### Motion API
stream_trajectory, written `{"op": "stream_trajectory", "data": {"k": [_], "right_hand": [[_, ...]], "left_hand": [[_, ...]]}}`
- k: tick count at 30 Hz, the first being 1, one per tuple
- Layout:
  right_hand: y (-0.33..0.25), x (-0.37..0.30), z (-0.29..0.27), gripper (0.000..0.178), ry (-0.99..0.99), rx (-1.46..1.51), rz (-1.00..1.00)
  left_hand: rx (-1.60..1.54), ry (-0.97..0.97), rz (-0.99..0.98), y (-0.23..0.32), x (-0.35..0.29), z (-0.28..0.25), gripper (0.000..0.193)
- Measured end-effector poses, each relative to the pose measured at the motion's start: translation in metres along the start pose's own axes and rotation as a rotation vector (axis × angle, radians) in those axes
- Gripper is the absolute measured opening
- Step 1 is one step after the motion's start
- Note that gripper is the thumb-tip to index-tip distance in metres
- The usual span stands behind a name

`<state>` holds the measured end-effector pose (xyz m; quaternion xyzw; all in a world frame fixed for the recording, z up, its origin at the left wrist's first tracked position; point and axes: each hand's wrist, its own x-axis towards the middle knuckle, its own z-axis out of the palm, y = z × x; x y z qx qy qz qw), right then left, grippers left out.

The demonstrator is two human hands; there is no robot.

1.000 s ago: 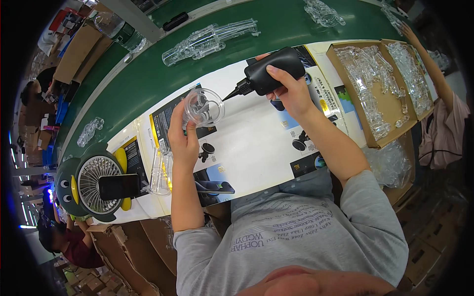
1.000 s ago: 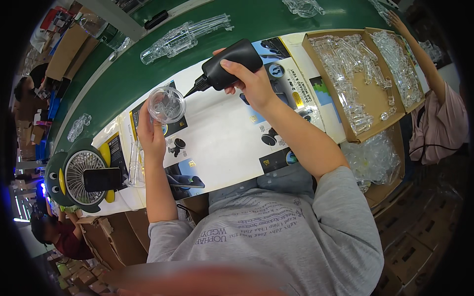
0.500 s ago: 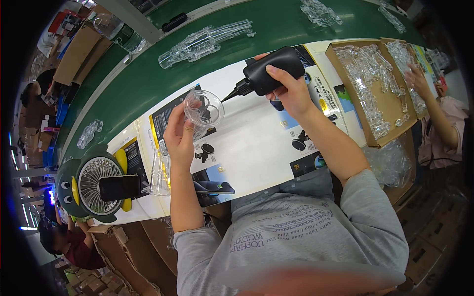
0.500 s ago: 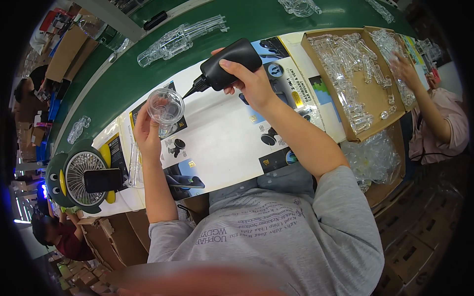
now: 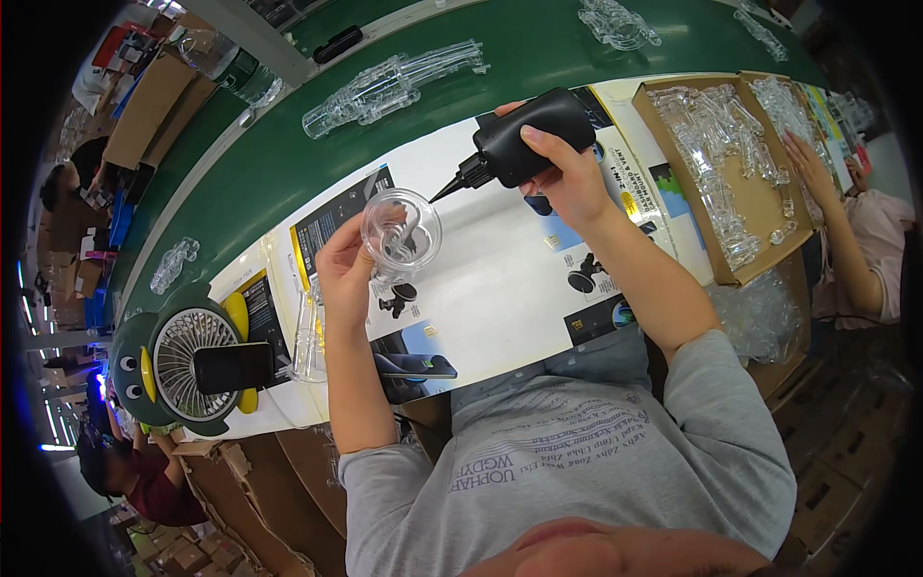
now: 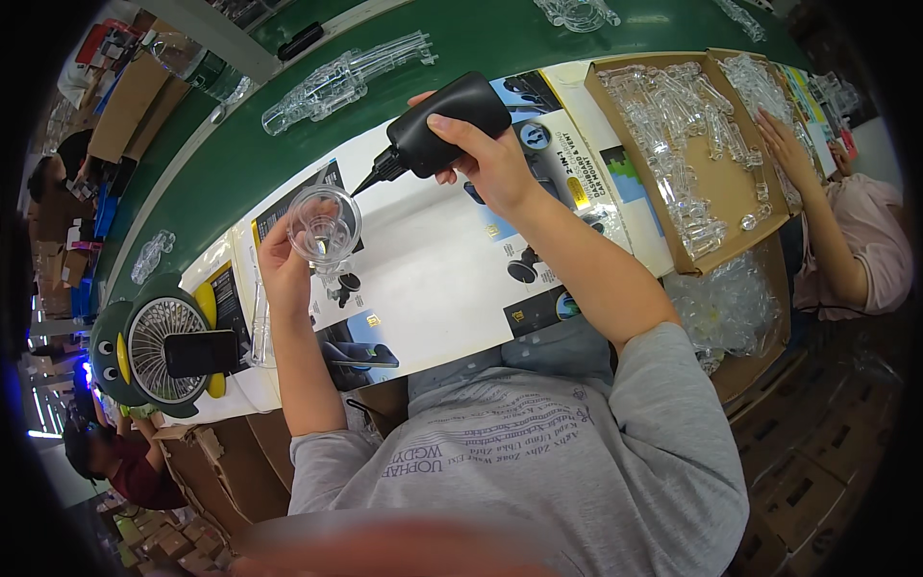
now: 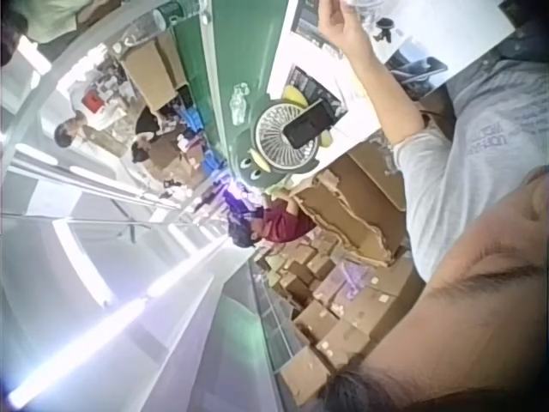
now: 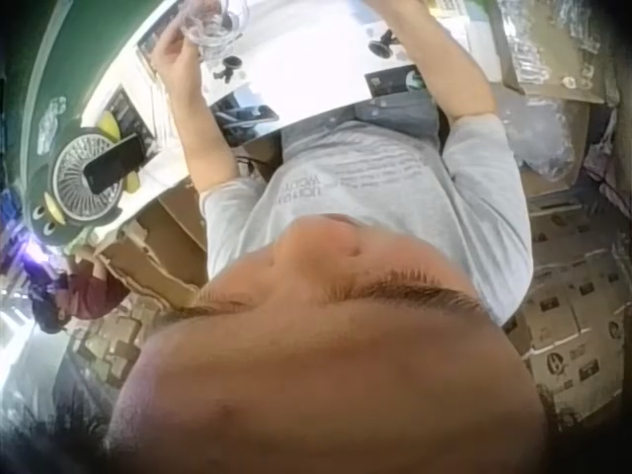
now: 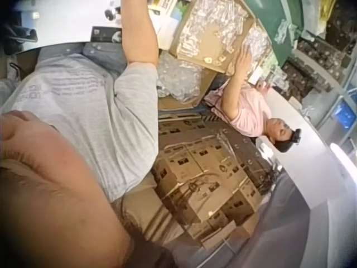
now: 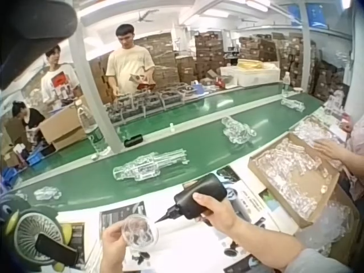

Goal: Assembling and gluing plastic housing components on a manufacturing assembly line.

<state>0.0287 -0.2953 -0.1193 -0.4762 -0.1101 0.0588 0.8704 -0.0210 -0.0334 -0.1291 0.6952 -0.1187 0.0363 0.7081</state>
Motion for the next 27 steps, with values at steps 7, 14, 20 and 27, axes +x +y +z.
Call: {"op": "stream_trajectory", "data": {"k": [7, 14, 20, 27], "right_hand": [[-0.0033, -0.0014, 0.0022, 0.034, -0.019, -0.007, -0.012], [-0.0059, -0.002, 0.0019, 0.034, -0.036, -0.016, -0.004], [-0.0066, -0.0021, 0.0024, 0.035, -0.048, -0.008, 0.001], [-0.0064, -0.0023, 0.0018, 0.033, -0.064, 0.033, 0.021]], "left_hand": [[-0.048, -0.037, -0.101, -0.0027, -0.0027, -0.0043, 0.042], [-0.122, -0.143, -0.122, 0.0008, -0.0033, -0.0024, 0.045], [-0.181, -0.229, -0.139, -0.0007, -0.0056, -0.0042, 0.044], [-0.207, -0.189, -0.217, -0.0008, -0.0052, -0.0009, 0.043]]}}
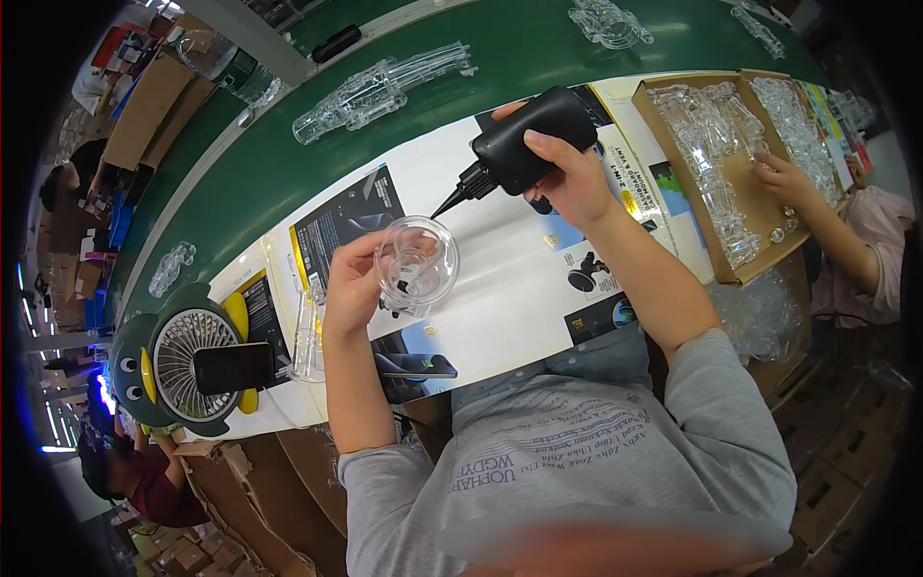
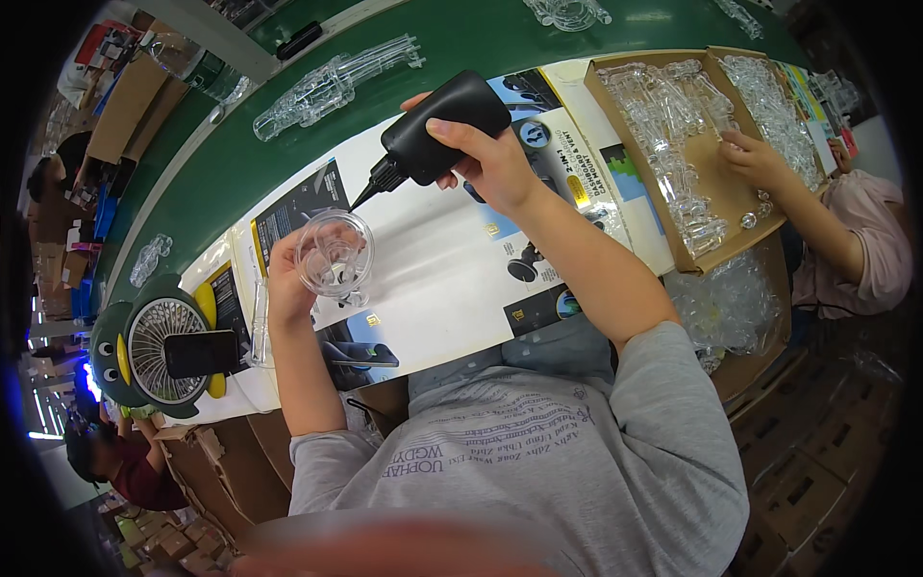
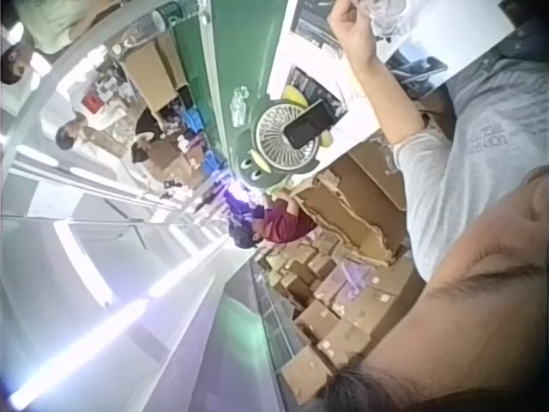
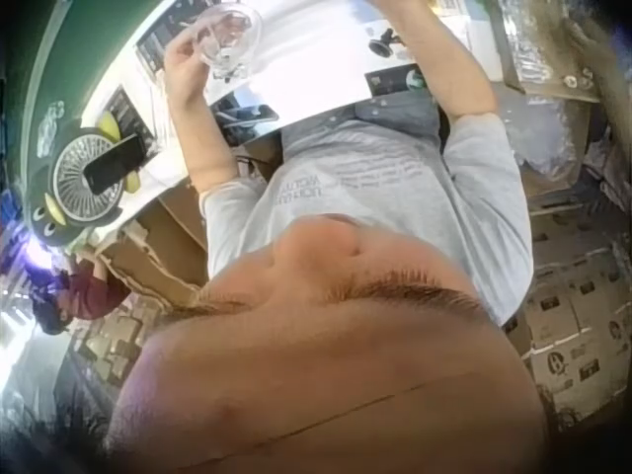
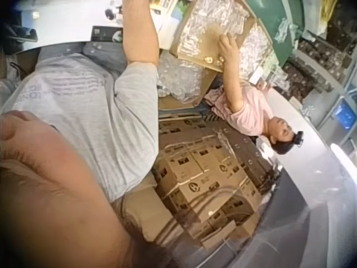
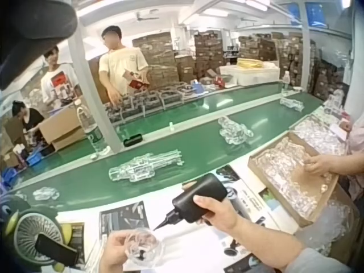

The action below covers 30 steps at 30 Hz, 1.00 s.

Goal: Assembling and gluing plastic housing components on a manufacturing assembly line.

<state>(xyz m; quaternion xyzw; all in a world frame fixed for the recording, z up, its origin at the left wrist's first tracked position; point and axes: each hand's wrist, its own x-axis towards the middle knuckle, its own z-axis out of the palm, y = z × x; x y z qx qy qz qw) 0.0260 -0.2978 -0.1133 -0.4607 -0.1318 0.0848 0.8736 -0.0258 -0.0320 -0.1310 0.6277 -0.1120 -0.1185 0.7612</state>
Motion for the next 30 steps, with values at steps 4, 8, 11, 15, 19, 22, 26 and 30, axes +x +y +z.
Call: {"op": "stream_trajectory", "data": {"k": [4, 8, 11, 15, 19, 22, 26, 30], "right_hand": [[0.0008, -0.0005, 0.0026, 0.036, 0.016, -0.036, -0.011], [0.0003, -0.0004, -0.0018, 0.033, -0.024, 0.009, 0.002], [0.0006, -0.0003, -0.002, 0.033, -0.042, 0.009, 0.002], [0.0007, -0.0003, -0.0009, 0.033, -0.043, 0.014, -0.003], [0.0012, -0.0005, -0.0012, 0.033, -0.045, 0.012, -0.007], [0.0015, -0.0004, -0.0019, 0.032, -0.04, 0.023, -0.003], [0.0018, -0.0003, -0.0023, 0.032, -0.043, 0.02, -0.005], [0.0013, -0.0003, -0.0018, 0.033, -0.043, 0.018, -0.003]], "left_hand": [[-0.003, -0.034, 0.004, -0.0014, 0.0001, -0.0007, 0.042], [-0.021, -0.036, -0.025, -0.001, -0.0011, -0.0004, 0.042], [-0.018, -0.042, -0.013, -0.0016, -0.0006, -0.0006, 0.041], [0.013, -0.03, -0.015, -0.001, -0.0007, -0.0016, 0.039], [0.01, -0.03, -0.028, -0.0006, -0.0008, -0.0014, 0.038], [-0.009, -0.038, -0.037, -0.0008, -0.0013, -0.0015, 0.038], [0.019, -0.057, -0.044, -0.0025, -0.0013, -0.0038, 0.039], [0.033, -0.067, -0.041, -0.0011, -0.0009, -0.0029, 0.04]]}}
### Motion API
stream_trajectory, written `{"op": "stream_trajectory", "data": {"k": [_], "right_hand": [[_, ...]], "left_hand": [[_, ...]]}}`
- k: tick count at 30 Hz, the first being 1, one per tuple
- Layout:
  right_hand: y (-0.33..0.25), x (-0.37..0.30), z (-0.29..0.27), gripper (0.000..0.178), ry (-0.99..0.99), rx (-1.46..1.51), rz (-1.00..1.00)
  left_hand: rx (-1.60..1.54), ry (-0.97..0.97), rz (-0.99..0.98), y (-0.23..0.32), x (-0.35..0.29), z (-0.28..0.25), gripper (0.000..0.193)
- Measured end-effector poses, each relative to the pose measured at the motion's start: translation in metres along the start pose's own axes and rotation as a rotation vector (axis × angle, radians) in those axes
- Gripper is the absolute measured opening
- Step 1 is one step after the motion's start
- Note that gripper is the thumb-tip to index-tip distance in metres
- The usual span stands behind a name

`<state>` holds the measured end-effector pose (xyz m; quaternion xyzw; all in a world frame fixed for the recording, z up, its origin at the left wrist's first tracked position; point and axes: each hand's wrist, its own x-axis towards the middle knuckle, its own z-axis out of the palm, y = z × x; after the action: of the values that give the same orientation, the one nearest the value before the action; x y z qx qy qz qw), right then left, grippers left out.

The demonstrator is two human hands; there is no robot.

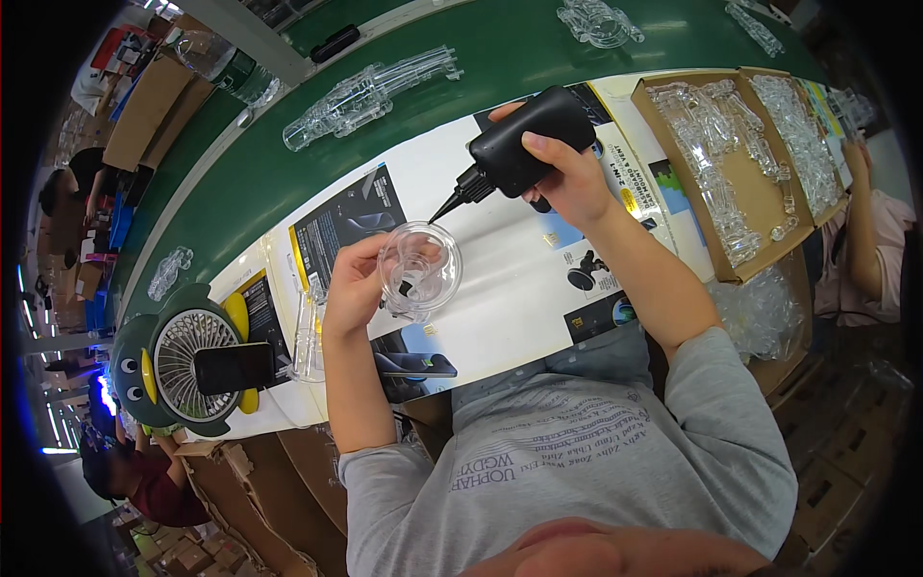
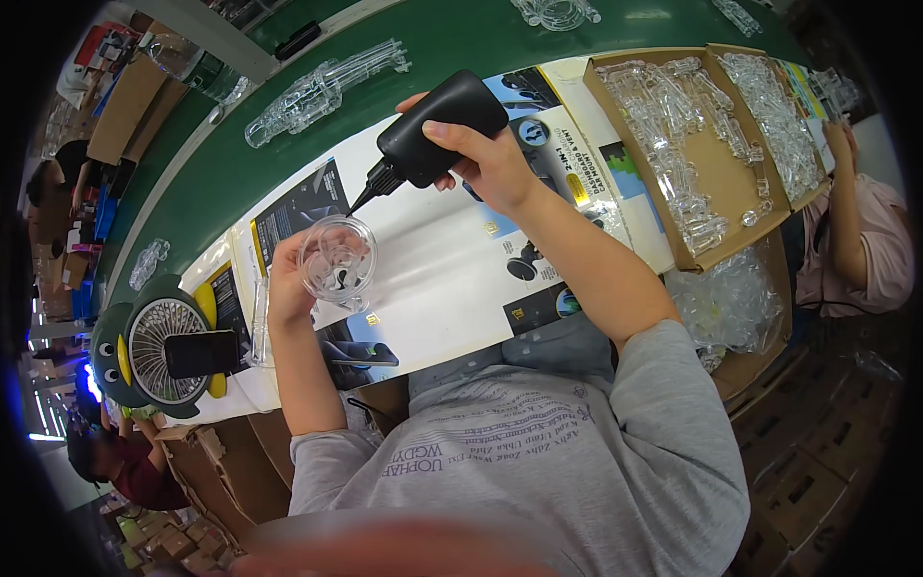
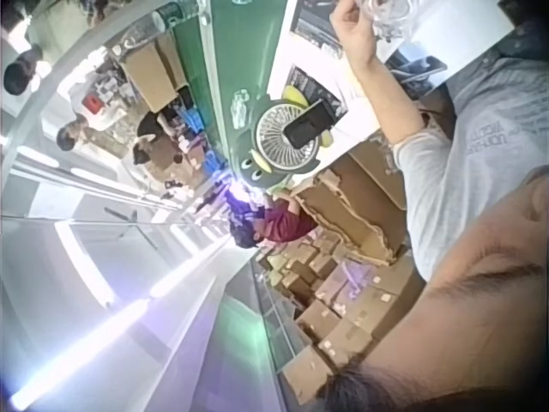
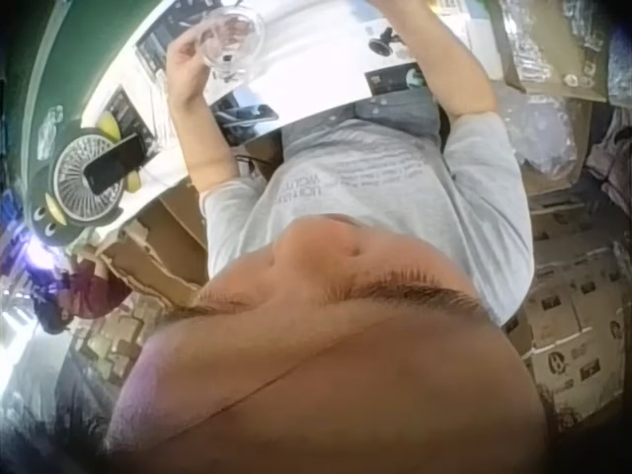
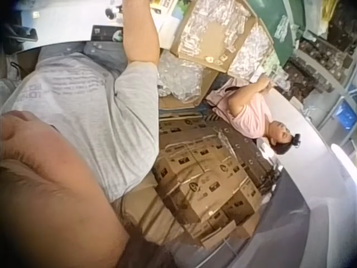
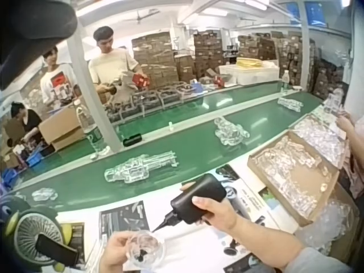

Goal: Assembling and gluing plastic housing components on a manufacturing assembly line.

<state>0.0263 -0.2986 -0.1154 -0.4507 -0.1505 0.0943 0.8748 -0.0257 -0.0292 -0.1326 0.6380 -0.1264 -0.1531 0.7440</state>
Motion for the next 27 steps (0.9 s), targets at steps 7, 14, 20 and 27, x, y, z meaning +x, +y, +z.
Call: {"op": "stream_trajectory", "data": {"k": [7, 14, 20, 27], "right_hand": [[0.0, 0.0, 0.0, 0.033, -0.004, -0.015, 0.005], [-0.002, -0.001, 0.001, 0.034, -0.035, -0.016, 0.021], [-0.003, -0.003, 0.005, 0.038, -0.035, -0.083, 0.045], [-0.006, -0.004, 0.007, 0.041, -0.054, -0.089, 0.065]], "left_hand": [[-0.022, -0.122, 0.026, 0.0, 0.001, -0.004, 0.041], [-0.037, -0.165, 0.003, 0.005, 0.0, 0.001, 0.039], [0.018, -0.221, -0.047, 0.01, 0.0, 0.003, 0.033], [0.01, -0.244, -0.103, 0.01, -0.001, 0.003, 0.034]]}}
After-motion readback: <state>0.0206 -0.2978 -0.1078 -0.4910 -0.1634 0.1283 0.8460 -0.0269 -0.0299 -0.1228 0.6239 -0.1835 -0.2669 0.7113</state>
